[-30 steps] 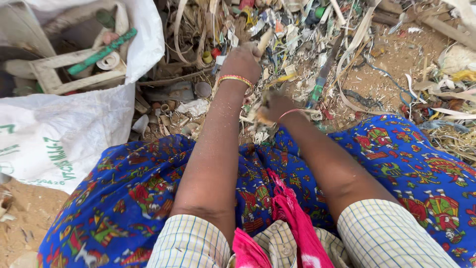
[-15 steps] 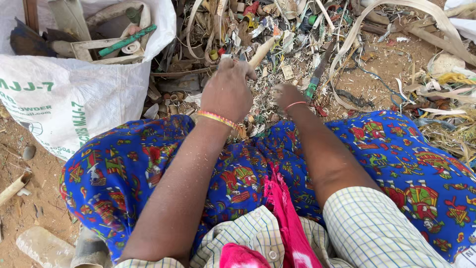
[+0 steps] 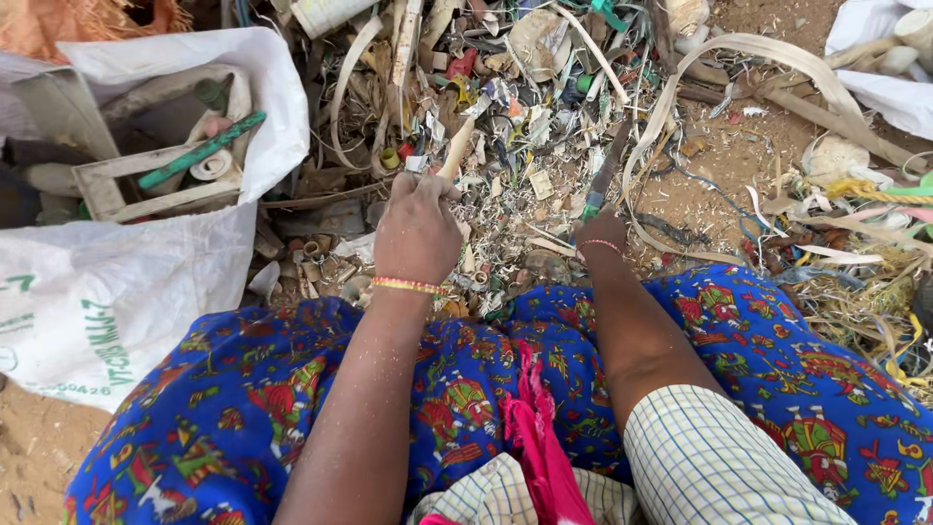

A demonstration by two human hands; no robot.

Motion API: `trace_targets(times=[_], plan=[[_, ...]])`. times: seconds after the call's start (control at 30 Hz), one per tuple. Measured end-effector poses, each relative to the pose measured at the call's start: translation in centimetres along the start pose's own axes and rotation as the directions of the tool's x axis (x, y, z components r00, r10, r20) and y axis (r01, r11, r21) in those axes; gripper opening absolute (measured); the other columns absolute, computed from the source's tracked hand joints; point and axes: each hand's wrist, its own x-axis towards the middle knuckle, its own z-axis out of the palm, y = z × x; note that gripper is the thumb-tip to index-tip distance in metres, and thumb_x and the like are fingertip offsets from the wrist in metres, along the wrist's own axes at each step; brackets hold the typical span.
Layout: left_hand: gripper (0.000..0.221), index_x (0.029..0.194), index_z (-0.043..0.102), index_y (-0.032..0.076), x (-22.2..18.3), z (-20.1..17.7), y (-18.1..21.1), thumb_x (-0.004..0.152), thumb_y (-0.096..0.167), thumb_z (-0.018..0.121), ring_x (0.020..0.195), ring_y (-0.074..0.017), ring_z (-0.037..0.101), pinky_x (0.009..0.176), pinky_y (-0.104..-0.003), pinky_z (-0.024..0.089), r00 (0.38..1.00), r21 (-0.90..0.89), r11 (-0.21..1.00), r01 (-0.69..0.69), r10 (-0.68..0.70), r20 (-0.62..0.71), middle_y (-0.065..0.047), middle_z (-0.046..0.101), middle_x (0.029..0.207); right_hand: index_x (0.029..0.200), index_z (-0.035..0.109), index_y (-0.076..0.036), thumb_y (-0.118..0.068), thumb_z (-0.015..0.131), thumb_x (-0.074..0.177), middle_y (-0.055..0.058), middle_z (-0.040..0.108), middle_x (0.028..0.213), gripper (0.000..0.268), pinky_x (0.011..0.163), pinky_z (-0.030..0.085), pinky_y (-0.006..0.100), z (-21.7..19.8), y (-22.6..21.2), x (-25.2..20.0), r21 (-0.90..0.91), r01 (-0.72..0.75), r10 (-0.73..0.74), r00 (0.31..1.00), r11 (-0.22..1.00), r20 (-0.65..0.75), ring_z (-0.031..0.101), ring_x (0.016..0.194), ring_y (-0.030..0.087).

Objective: The person sorts through a pile of construction and plastic debris by hand, picking up various plastic pieces, small components, and tape rolls, and placing some items into a white bag.

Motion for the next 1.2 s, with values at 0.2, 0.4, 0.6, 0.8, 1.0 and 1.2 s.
trace_targets(times=[0.2, 0.4, 0.6, 0.8, 1.0, 1.2], plan=[[0.010, 0.097, 0.068, 0.013, 0.5, 0.7, -0.3, 0.093, 0.008, 0.060, 0.090, -0.0401, 0.066, 0.079, -0.051, 0.052, 1.000, 0.000, 1.000, -0.009, 0.009, 0.008, -0.017, 0.063, 0.103, 0.121, 0.060, 0.006, -0.035, 0.086, 0.077, 0.026, 0.070, 0.111, 0.065, 0.088, 0.058, 0.043, -2.1, 2.2, 2.0, 0.019, -0.105, 0.105, 0.994, 0.994, -0.014, 0.072, 0.101, 0.038], [0.012, 0.095, 0.069, 0.013, 0.2, 1.3, 0.6, 0.088, 0.005, 0.063, 0.095, -0.0396, 0.066, 0.083, -0.050, 0.052, 0.999, -0.026, 0.999, -0.046, 0.045, -0.016, -0.017, 0.063, 0.104, 0.114, 0.069, 0.003, -0.038, 0.088, 0.080, 0.022, 0.072, 0.114, 0.057, 0.090, 0.058, 0.043, -9.8, 7.4, 4.4, -0.138, -0.245, 0.244, 0.969, 0.960, -0.024, 0.073, 0.105, 0.034], [0.018, 0.094, 0.071, 0.013, 0.0, 1.8, 0.8, 0.084, 0.001, 0.062, 0.097, -0.0388, 0.065, 0.085, -0.050, 0.051, 0.999, -0.002, 1.000, -0.013, 0.013, 0.040, -0.016, 0.063, 0.102, 0.146, 0.030, 0.012, -0.051, 0.101, 0.064, 0.027, 0.051, 0.140, 0.126, 0.106, 0.042, 0.045, -4.4, 5.3, 1.7, -0.481, 0.025, 0.174, 0.915, 0.877, 0.365, 0.053, 0.128, 0.037], [0.016, 0.092, 0.070, 0.013, 0.3, 1.0, 0.3, 0.084, 0.002, 0.062, 0.097, -0.0382, 0.066, 0.084, -0.049, 0.052, 1.000, -0.012, 1.000, -0.009, 0.009, 0.011, -0.016, 0.063, 0.103, 0.145, 0.051, 0.006, -0.031, 0.079, 0.086, 0.030, 0.060, 0.137, 0.075, 0.108, 0.047, 0.046, 0.1, 1.6, -1.1, -0.341, 0.367, -0.258, 0.910, 0.865, 0.326, 0.059, 0.127, 0.043], [0.017, 0.091, 0.070, 0.014, 0.7, 1.3, -0.4, 0.084, 0.001, 0.061, 0.095, -0.0382, 0.067, 0.083, -0.049, 0.053, 1.000, 0.006, 1.000, -0.028, 0.028, -0.009, -0.015, 0.062, 0.102, 0.117, 0.075, -0.021, -0.027, 0.083, 0.082, 0.007, 0.075, 0.120, 0.036, 0.102, 0.051, 0.037, -1.8, -7.4, -3.8, 0.215, 0.424, -0.474, 0.745, 0.880, 0.470, 0.070, 0.112, 0.026], [0.017, 0.095, 0.069, 0.013, -0.2, 1.7, -3.4, 0.085, 0.001, 0.061, 0.093, -0.0389, 0.067, 0.083, -0.049, 0.052, 0.996, 0.038, 0.997, 0.070, -0.072, 0.057, -0.016, 0.061, 0.101, 0.118, 0.081, -0.023, -0.018, 0.068, 0.085, 0.011, 0.078, 0.126, 0.035, 0.099, 0.057, 0.039, -4.1, -6.6, 5.0, -0.230, 0.614, -0.334, 0.662, 0.755, 0.671, 0.074, 0.113, 0.030]])
